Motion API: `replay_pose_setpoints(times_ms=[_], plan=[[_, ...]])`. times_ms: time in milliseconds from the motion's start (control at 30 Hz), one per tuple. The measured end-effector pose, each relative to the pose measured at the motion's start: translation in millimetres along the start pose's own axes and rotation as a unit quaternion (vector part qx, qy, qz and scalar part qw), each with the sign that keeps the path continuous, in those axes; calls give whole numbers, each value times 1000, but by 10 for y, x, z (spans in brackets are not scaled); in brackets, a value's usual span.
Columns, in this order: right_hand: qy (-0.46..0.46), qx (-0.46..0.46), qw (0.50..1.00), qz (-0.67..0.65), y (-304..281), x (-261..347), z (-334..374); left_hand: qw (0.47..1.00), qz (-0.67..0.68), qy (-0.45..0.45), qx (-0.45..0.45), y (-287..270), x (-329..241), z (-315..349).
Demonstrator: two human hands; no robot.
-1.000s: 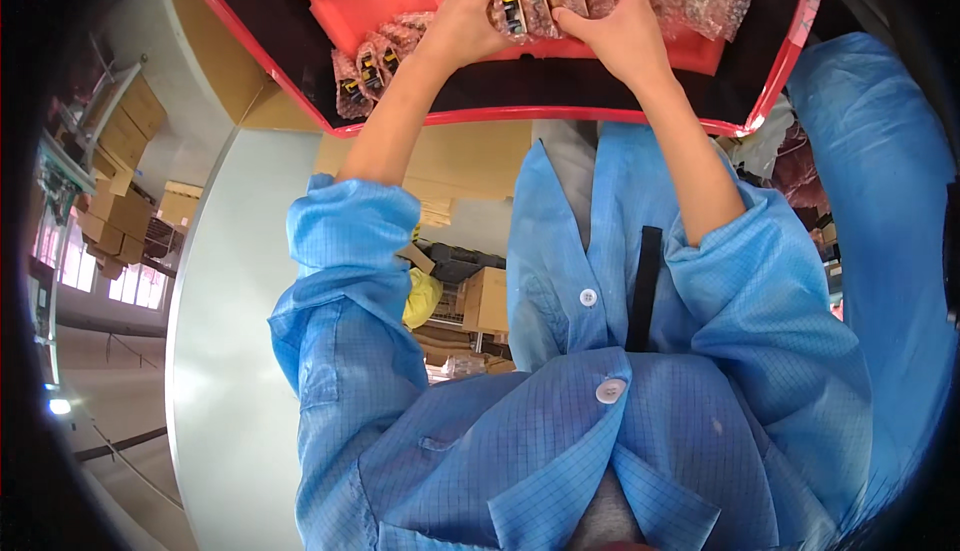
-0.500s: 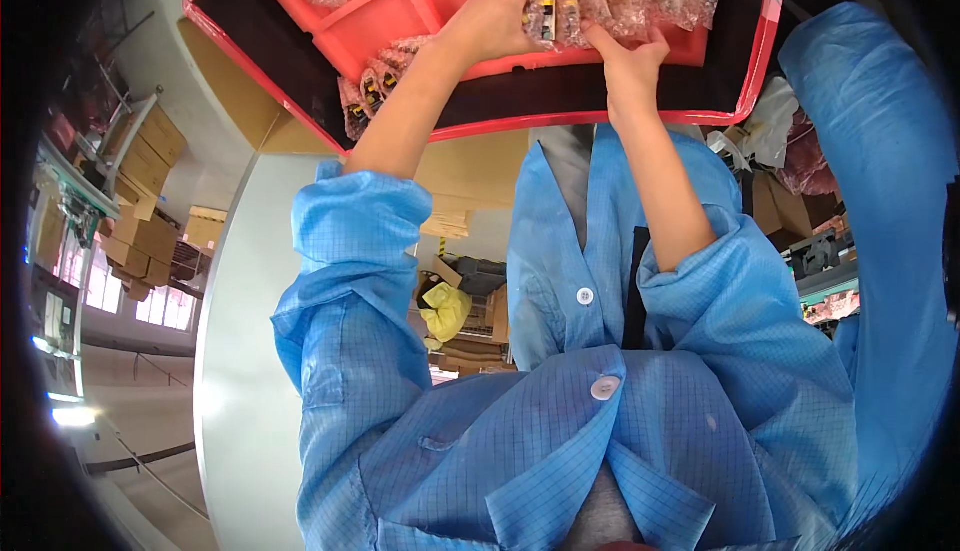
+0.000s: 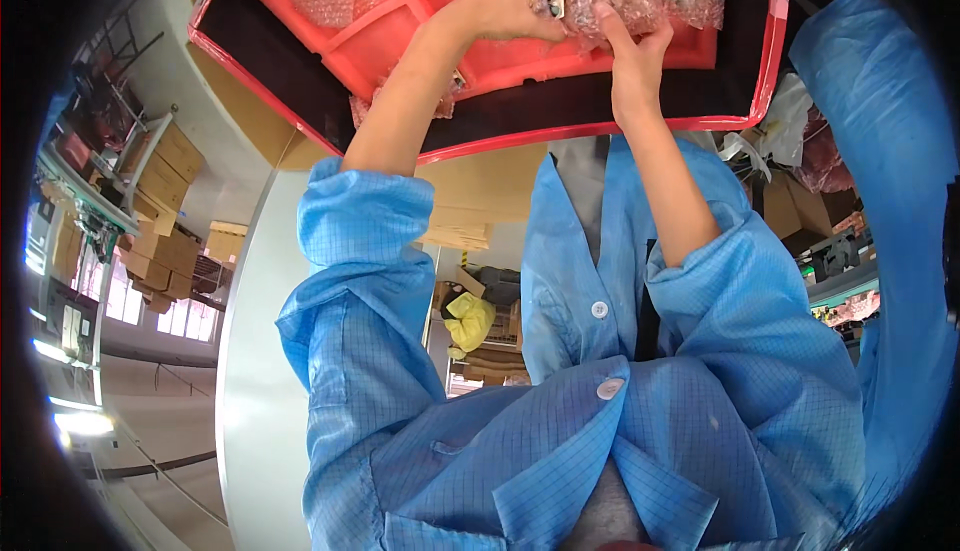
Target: The person is packing small circuit boards into protective plastic sleeves and then organizing them in a storage tray before moving them to a larger shipping box.
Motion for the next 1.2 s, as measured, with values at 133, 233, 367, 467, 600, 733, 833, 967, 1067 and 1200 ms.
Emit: replay_pose_setpoints(times_ms=[133, 233, 367, 467, 600, 733, 833, 967, 1067, 1200], plan=[[-41, 13, 998, 37, 2, -3, 80, 993, -86, -52, 54, -123, 10, -99], [-59, 42, 996, 43, 86, -95, 73, 905, 149, -296, 266, 25, 372, 101], [-54, 17, 998, 34, -24, -3, 110, 975, 168, -110, 93, 92, -100, 97], [-83, 55, 994, 40, 24, 174, 298, 989, 89, -111, 40, 108, -348, 307], [-112, 129, 985, 24, 11, 383, 479, 980, 168, -93, 59, 332, -596, 588], [-123, 258, 958, -10, -25, 1032, 833, 968, 151, -200, 23, 585, -1110, 1116], [-128, 305, 944, 12, -228, 1403, 1262, 992, 14, 120, 18, 1017, -1552, 1385], [-326, 397, 788, 339, -232, 2111, 2204, 994, 84, 64, 13, 1629, -2323, 1903], [-260, 415, 821, 295, -264, 2462, 2904, 987, 82, 138, -1, 2010, -2617, 2246], [-292, 438, 810, 257, -447, 2664, 3660, 978, 125, 166, -20, 2445, -3061, 2596]])
Point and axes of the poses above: each hand's wrist, its own z-axis away from the middle knuckle, its own y-axis out of the palm, x = y × z, the point moved 7 cm from there along -z, towards the middle knuckle, and after that the axes turned 7 degrees about x, right-handed, at the moved point
